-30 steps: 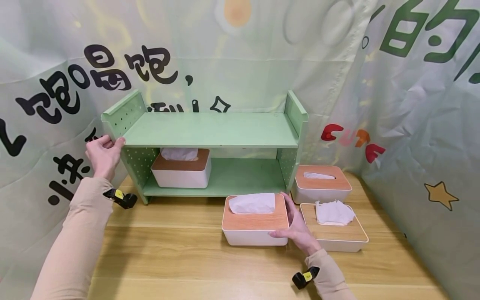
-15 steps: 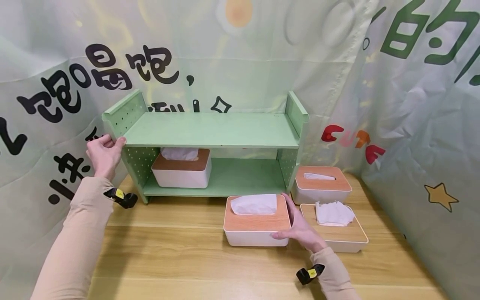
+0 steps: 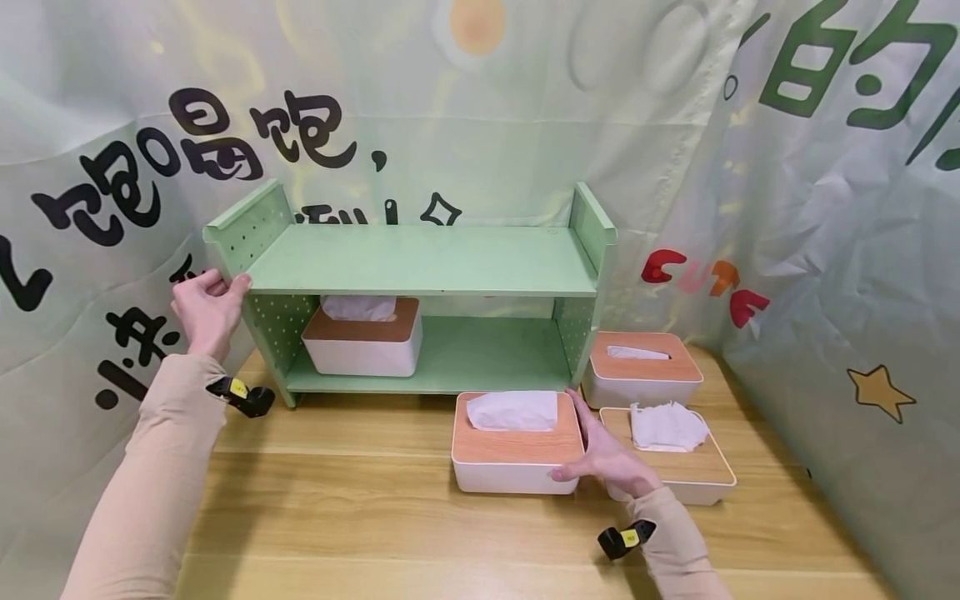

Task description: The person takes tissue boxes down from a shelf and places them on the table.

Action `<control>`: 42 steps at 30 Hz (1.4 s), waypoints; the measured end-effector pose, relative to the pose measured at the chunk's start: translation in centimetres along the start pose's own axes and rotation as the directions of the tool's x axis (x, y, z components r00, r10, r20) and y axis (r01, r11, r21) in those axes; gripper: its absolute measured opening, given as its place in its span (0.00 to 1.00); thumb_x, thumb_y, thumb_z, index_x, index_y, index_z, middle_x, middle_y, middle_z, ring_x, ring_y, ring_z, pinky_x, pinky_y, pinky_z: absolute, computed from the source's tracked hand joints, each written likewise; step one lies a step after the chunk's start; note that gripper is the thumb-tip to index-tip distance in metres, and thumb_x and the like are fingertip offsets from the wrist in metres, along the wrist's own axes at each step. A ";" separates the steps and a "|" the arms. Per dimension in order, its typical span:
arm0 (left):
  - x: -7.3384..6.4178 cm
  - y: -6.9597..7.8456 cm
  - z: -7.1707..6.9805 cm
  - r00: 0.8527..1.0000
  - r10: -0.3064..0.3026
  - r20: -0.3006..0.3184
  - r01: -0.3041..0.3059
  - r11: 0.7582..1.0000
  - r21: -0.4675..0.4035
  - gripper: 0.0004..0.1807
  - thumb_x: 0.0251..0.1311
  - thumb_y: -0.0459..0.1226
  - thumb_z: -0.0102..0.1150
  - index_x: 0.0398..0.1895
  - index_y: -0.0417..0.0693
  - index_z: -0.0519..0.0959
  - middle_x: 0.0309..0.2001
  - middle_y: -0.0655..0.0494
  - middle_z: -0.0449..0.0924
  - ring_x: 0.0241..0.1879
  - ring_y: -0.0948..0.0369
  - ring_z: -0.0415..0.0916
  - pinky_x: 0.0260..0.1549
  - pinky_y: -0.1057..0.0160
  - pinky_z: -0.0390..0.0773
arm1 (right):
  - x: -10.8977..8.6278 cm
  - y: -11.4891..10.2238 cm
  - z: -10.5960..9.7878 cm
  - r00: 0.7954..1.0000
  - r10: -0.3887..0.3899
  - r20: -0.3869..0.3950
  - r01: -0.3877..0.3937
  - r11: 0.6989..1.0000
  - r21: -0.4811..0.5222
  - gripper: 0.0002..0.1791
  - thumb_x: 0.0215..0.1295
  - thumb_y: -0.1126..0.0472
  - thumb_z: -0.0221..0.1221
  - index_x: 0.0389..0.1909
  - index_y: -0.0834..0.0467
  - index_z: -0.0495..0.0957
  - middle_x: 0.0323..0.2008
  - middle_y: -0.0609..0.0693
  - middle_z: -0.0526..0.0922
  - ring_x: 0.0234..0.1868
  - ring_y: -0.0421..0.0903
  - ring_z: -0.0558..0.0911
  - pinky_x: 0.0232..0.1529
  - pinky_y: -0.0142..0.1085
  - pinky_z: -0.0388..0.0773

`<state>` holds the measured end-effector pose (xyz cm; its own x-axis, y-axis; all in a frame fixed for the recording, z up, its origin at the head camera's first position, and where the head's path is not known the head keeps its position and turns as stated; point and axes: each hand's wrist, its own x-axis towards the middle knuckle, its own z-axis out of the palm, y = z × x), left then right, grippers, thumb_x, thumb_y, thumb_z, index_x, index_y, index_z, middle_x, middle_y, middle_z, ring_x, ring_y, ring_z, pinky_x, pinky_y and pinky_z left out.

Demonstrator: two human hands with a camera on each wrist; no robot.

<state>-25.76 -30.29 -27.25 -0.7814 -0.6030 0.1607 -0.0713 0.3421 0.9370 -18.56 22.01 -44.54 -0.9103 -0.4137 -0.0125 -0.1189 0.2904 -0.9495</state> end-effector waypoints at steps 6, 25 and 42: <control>0.1 0.0 0.0 1.000 -0.008 0.002 0.008 1.000 -0.018 0.26 0.66 0.42 0.63 0.67 0.52 0.74 0.61 0.47 0.77 0.27 0.85 0.72 0.39 0.84 0.78 | 0.1 0.1 -0.3 0.999 0.031 0.017 -0.031 0.999 -0.020 0.76 0.42 0.63 0.78 0.79 0.62 0.28 0.80 0.68 0.38 0.75 0.65 0.54 0.76 0.48 0.57; 0.0 0.2 0.0 1.000 -0.019 0.003 0.019 1.000 -0.016 0.27 0.66 0.42 0.63 0.68 0.52 0.73 0.64 0.45 0.75 0.27 0.85 0.72 0.54 0.76 0.80 | 0.1 0.2 -0.7 0.997 0.031 0.071 -0.030 0.999 -0.017 0.78 0.42 0.64 0.76 0.78 0.63 0.21 0.80 0.65 0.25 0.80 0.63 0.37 0.55 0.05 0.50; 0.1 0.1 0.0 1.000 -0.023 0.009 0.023 0.999 -0.022 0.27 0.66 0.42 0.63 0.68 0.52 0.73 0.63 0.46 0.76 0.27 0.85 0.72 0.49 0.80 0.80 | 0.1 -0.2 -1.0 0.994 0.003 0.109 -0.008 0.999 0.043 0.81 0.45 0.65 0.78 0.77 0.58 0.16 0.79 0.59 0.17 0.80 0.63 0.26 0.77 0.65 0.28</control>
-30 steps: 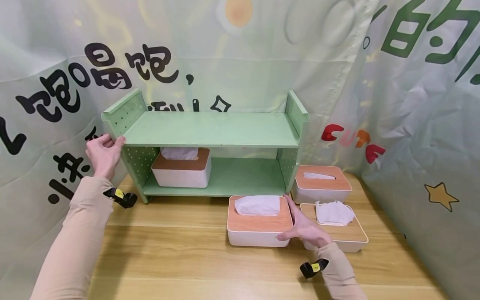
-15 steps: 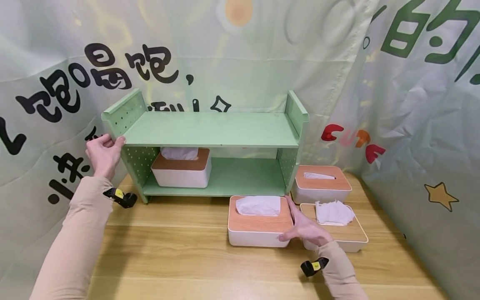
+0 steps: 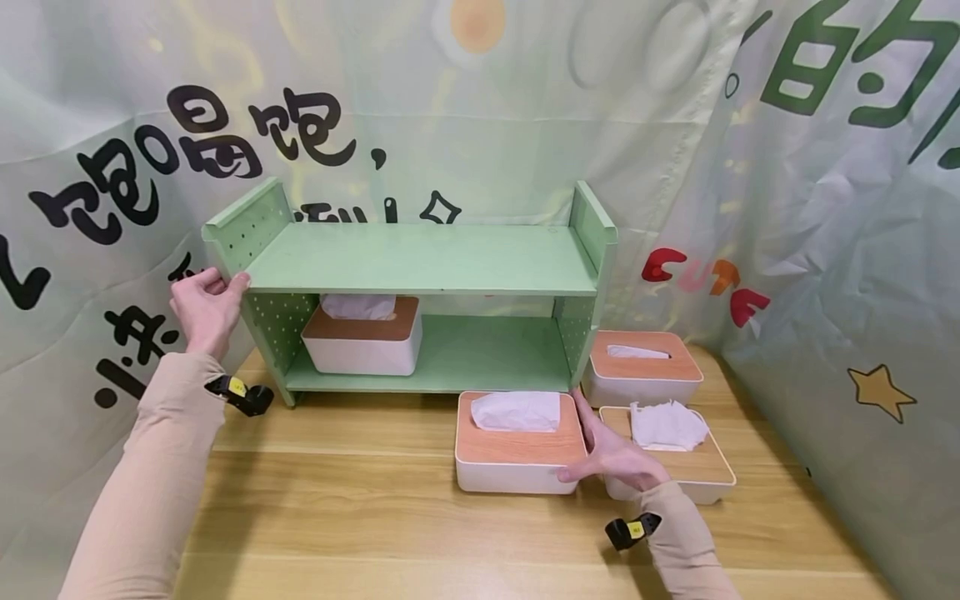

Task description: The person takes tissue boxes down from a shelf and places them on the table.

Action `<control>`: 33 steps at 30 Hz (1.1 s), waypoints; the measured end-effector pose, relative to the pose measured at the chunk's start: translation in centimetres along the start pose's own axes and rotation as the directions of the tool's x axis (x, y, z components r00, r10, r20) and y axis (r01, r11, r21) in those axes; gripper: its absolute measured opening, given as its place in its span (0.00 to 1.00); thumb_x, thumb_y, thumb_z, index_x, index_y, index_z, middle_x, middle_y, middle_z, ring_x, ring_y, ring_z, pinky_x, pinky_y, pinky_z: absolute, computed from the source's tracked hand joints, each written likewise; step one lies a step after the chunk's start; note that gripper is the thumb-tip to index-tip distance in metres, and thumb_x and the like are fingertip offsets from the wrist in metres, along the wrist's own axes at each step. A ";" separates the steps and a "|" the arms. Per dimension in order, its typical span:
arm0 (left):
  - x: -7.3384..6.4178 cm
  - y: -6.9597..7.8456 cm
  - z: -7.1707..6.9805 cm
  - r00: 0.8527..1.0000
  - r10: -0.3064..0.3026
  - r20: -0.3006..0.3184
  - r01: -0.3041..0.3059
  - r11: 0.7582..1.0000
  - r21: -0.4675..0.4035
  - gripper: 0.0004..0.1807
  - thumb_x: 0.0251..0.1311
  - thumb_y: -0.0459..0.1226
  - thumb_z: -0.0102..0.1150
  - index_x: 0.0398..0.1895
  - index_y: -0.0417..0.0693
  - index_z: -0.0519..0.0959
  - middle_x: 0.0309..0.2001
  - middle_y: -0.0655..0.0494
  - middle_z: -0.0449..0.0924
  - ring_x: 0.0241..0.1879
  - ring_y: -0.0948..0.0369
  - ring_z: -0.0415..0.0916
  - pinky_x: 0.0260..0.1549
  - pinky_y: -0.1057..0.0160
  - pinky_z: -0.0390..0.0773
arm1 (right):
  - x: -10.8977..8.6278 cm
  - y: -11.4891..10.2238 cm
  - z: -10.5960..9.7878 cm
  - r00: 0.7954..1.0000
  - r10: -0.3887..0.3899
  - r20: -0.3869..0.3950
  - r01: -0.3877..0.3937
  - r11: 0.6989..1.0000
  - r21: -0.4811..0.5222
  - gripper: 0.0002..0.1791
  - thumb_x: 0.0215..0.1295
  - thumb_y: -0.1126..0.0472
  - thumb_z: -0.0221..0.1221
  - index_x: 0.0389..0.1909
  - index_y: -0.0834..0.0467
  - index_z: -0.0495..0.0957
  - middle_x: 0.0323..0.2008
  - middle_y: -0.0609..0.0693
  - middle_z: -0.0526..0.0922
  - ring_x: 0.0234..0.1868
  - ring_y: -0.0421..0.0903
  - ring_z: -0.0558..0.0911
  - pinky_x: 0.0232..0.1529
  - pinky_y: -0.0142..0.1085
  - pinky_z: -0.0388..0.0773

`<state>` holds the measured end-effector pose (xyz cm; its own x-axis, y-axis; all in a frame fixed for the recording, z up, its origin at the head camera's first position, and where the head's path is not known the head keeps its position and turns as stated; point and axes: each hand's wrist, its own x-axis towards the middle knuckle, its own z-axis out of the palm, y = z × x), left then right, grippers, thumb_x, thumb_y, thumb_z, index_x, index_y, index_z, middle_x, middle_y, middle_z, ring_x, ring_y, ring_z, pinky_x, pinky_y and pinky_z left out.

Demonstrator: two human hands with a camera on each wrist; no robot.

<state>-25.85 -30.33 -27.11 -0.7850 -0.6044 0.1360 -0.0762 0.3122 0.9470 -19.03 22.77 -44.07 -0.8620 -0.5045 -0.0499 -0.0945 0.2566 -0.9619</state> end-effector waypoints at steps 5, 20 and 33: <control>-0.1 0.0 0.0 1.000 -0.007 0.009 0.007 1.000 0.011 0.28 0.66 0.43 0.62 0.69 0.52 0.71 0.65 0.45 0.75 0.28 0.84 0.72 0.54 0.77 0.80 | -0.4 -0.4 -0.1 1.000 0.007 0.001 -0.007 1.000 -0.015 0.80 0.48 0.62 0.77 0.76 0.59 0.15 0.78 0.60 0.14 0.78 0.64 0.21 0.75 0.68 0.25; -0.1 0.0 0.0 1.000 0.011 -0.001 -0.011 1.000 0.003 0.26 0.66 0.42 0.63 0.67 0.51 0.74 0.62 0.46 0.76 0.27 0.85 0.72 0.47 0.82 0.80 | -0.4 -2.0 0.3 0.981 0.104 -0.165 -0.122 0.988 -0.100 0.67 0.65 0.47 0.66 0.78 0.57 0.19 0.80 0.63 0.21 0.79 0.68 0.29 0.77 0.68 0.35; -0.1 0.0 0.0 1.000 0.015 0.005 -0.016 1.000 0.018 0.28 0.67 0.43 0.62 0.69 0.51 0.71 0.65 0.44 0.75 0.29 0.84 0.72 0.55 0.75 0.80 | 0.3 -2.9 3.0 0.817 -0.145 -0.558 0.073 0.986 -0.149 0.25 0.76 0.58 0.52 0.67 0.64 0.63 0.65 0.66 0.70 0.65 0.54 0.70 0.71 0.44 0.68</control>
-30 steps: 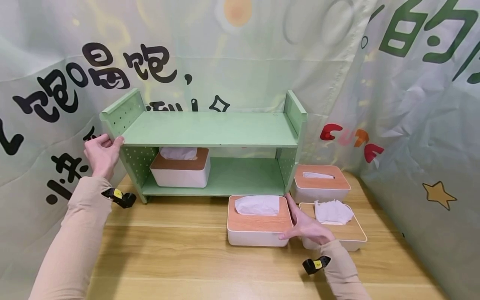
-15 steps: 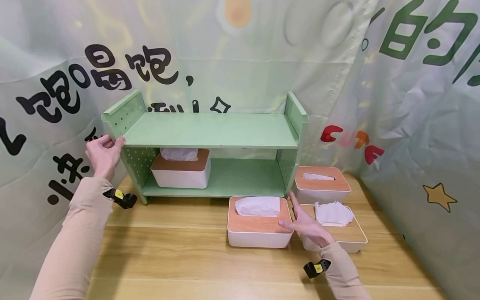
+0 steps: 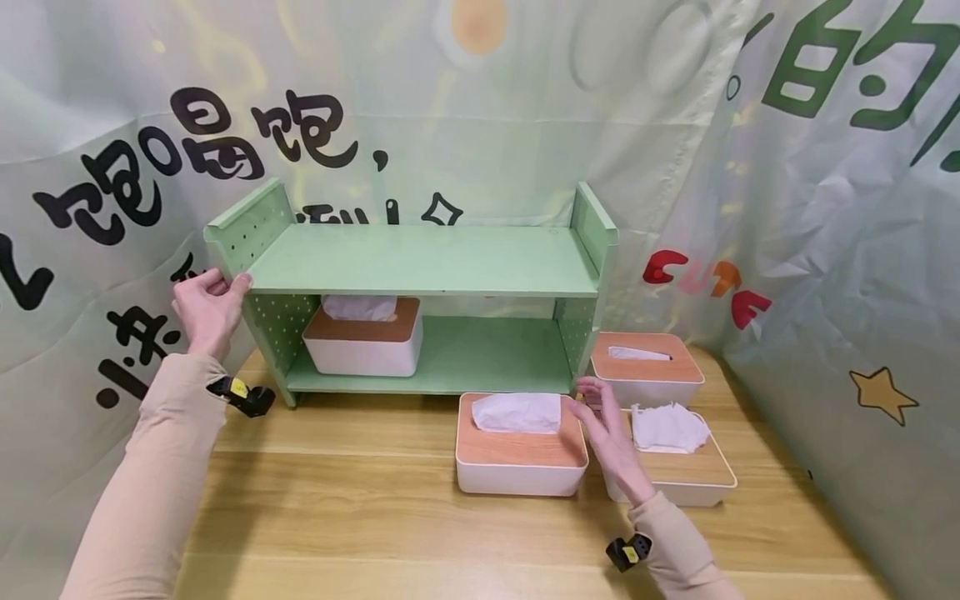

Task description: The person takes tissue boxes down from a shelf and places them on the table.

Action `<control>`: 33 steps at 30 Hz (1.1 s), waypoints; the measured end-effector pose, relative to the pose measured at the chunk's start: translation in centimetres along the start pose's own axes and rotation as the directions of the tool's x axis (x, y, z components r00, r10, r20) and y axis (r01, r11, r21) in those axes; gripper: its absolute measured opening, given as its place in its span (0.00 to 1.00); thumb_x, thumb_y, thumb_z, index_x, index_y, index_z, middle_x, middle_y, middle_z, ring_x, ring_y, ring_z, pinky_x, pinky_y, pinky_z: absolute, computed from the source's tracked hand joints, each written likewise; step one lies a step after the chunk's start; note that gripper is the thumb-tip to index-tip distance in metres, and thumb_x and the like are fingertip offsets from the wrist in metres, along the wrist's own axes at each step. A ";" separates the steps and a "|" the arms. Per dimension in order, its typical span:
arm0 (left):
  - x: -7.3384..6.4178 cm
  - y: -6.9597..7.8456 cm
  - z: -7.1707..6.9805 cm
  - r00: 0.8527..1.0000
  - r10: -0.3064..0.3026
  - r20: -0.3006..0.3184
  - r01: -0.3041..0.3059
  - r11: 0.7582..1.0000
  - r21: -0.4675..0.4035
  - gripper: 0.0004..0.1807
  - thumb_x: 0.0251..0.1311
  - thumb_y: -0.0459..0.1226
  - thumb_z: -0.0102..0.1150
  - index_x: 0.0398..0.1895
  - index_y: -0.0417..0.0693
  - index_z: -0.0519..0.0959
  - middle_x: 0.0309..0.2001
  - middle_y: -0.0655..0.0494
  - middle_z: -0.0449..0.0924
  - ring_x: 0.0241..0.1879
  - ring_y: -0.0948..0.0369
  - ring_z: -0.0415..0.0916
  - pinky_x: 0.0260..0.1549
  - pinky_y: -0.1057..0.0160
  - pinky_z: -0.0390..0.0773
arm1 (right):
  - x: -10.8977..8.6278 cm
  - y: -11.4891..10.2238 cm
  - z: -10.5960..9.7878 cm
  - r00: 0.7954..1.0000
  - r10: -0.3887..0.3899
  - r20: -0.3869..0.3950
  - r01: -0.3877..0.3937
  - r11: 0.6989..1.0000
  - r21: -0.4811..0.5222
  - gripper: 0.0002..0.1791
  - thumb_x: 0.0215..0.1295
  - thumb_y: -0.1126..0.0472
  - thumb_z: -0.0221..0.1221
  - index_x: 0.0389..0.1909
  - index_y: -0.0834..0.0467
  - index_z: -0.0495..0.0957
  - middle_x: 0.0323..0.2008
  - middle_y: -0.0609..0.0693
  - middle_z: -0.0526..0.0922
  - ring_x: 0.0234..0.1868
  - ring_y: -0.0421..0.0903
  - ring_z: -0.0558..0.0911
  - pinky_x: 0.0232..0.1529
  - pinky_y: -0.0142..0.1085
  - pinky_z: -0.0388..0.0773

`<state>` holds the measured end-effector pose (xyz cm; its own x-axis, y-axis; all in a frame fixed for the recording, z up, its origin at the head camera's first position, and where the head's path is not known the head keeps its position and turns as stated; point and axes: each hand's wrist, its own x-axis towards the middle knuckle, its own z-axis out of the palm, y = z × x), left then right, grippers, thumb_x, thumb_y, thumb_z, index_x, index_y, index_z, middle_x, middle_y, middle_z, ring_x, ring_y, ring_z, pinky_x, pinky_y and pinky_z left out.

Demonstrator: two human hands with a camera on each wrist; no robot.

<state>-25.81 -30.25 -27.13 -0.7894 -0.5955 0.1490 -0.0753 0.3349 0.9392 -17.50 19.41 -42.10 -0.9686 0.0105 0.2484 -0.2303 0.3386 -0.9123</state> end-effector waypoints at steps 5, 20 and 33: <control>0.1 -0.1 -0.1 1.000 0.007 -0.001 -0.007 1.000 0.004 0.28 0.67 0.43 0.62 0.69 0.51 0.71 0.65 0.43 0.75 0.30 0.84 0.72 0.55 0.75 0.81 | 0.2 -0.4 1.3 0.975 -0.149 -0.163 0.151 0.989 0.003 0.10 0.71 0.68 0.57 0.50 0.66 0.78 0.49 0.65 0.83 0.47 0.28 0.78 0.54 0.17 0.74; 0.3 -0.2 0.1 1.000 0.019 -0.002 -0.019 1.000 0.006 0.29 0.67 0.43 0.61 0.70 0.51 0.70 0.66 0.44 0.75 0.34 0.82 0.74 0.58 0.71 0.81 | 3.0 -7.5 5.7 0.980 -0.153 0.129 0.131 0.977 0.168 0.13 0.65 0.72 0.58 0.50 0.67 0.78 0.48 0.65 0.82 0.47 0.40 0.80 0.51 0.24 0.79; 0.1 -0.2 0.0 1.000 0.019 -0.003 -0.019 1.000 0.008 0.28 0.67 0.43 0.61 0.69 0.50 0.71 0.65 0.43 0.76 0.33 0.82 0.74 0.57 0.72 0.81 | 7.8 -10.5 11.8 0.960 0.069 0.272 -0.205 0.834 0.512 0.28 0.64 0.70 0.59 0.66 0.64 0.67 0.54 0.53 0.74 0.43 0.39 0.80 0.69 0.49 0.74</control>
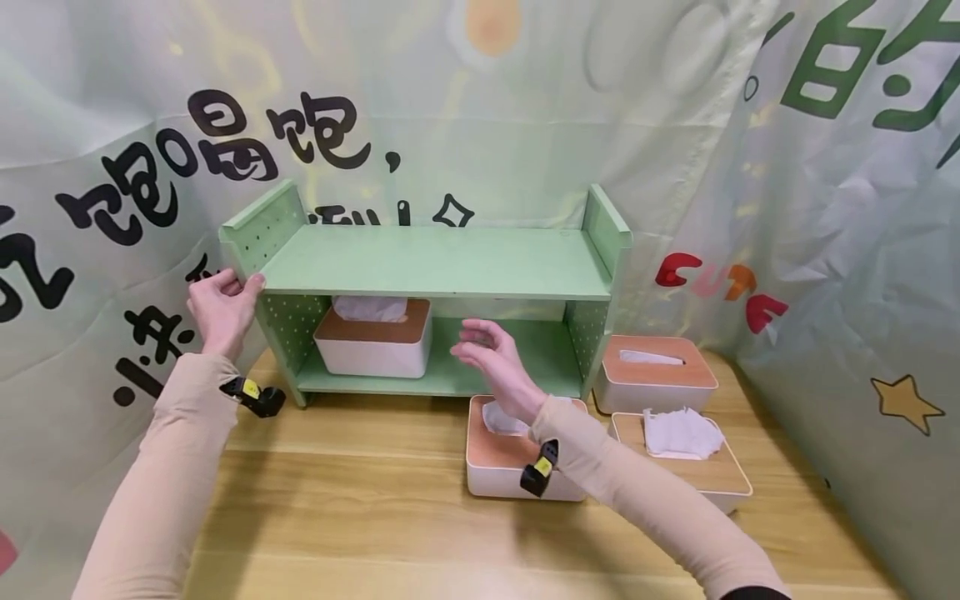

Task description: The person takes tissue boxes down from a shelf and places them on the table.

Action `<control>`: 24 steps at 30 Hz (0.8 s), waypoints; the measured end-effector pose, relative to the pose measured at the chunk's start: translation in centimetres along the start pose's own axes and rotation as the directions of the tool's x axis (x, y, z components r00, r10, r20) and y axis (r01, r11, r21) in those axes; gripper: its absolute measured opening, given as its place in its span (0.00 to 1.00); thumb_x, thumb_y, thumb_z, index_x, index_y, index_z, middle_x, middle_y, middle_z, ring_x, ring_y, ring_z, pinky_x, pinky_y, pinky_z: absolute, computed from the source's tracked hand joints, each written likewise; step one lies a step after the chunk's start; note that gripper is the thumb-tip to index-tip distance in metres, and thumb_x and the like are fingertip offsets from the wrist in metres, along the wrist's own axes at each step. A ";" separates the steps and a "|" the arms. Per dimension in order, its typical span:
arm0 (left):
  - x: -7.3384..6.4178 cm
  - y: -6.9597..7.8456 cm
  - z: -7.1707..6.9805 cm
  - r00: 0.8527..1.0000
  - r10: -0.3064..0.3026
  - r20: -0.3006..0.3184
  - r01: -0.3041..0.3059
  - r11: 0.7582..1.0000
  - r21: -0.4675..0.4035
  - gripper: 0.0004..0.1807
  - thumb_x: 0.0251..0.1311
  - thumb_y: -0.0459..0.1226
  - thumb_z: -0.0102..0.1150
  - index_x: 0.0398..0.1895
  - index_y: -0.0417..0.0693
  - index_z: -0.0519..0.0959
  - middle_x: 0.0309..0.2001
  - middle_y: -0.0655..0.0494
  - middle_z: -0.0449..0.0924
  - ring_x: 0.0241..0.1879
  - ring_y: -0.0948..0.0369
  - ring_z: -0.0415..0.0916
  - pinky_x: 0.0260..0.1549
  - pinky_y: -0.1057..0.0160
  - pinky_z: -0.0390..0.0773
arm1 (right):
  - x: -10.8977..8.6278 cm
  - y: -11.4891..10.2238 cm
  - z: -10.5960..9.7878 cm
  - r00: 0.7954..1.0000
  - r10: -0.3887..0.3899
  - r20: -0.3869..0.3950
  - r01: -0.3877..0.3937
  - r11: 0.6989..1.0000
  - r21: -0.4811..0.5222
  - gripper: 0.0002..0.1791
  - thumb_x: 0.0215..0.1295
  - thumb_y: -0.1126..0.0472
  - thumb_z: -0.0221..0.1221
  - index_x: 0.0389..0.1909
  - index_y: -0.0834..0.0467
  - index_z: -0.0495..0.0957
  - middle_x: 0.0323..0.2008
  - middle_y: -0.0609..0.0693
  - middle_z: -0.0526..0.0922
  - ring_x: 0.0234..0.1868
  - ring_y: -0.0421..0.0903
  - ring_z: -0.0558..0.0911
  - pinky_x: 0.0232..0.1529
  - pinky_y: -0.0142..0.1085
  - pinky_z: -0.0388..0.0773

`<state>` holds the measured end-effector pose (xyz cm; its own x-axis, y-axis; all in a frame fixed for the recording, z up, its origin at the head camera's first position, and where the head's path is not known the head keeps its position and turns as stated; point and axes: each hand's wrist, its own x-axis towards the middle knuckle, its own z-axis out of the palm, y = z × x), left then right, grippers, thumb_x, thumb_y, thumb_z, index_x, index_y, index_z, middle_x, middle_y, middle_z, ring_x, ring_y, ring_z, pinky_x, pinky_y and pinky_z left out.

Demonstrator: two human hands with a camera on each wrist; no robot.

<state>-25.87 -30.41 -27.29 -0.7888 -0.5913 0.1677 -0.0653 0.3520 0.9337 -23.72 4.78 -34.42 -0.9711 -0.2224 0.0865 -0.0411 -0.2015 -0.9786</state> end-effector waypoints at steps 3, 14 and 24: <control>0.0 0.0 0.0 1.000 0.003 0.000 -0.003 1.000 0.002 0.28 0.67 0.43 0.61 0.69 0.51 0.71 0.65 0.43 0.76 0.32 0.82 0.73 0.56 0.73 0.81 | 1.4 0.4 0.4 0.999 0.041 0.008 -0.042 0.998 0.037 0.32 0.63 0.69 0.60 0.69 0.63 0.64 0.56 0.56 0.71 0.45 0.42 0.79 0.74 0.53 0.68; -0.1 0.1 -0.1 1.000 -0.010 0.002 0.010 1.000 0.004 0.28 0.67 0.43 0.61 0.70 0.51 0.70 0.65 0.44 0.76 0.33 0.82 0.73 0.59 0.71 0.80 | 5.7 2.0 1.0 0.991 0.104 0.084 -0.103 0.994 -0.020 0.47 0.58 0.69 0.65 0.77 0.58 0.54 0.70 0.62 0.61 0.63 0.53 0.72 0.76 0.48 0.66; 0.0 0.0 -0.1 1.000 0.007 0.005 -0.008 1.000 0.027 0.28 0.68 0.43 0.61 0.69 0.50 0.70 0.65 0.44 0.76 0.31 0.82 0.72 0.57 0.71 0.81 | 8.6 2.2 2.2 0.997 0.041 -0.069 -0.029 0.987 0.158 0.41 0.59 0.64 0.68 0.70 0.58 0.55 0.72 0.58 0.57 0.69 0.53 0.65 0.80 0.45 0.59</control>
<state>-25.81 -30.46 -27.31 -0.7926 -0.5848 0.1729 -0.0761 0.3761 0.9234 -31.59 0.31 -35.40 -0.9859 -0.1638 0.0337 0.0249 -0.3429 -0.9390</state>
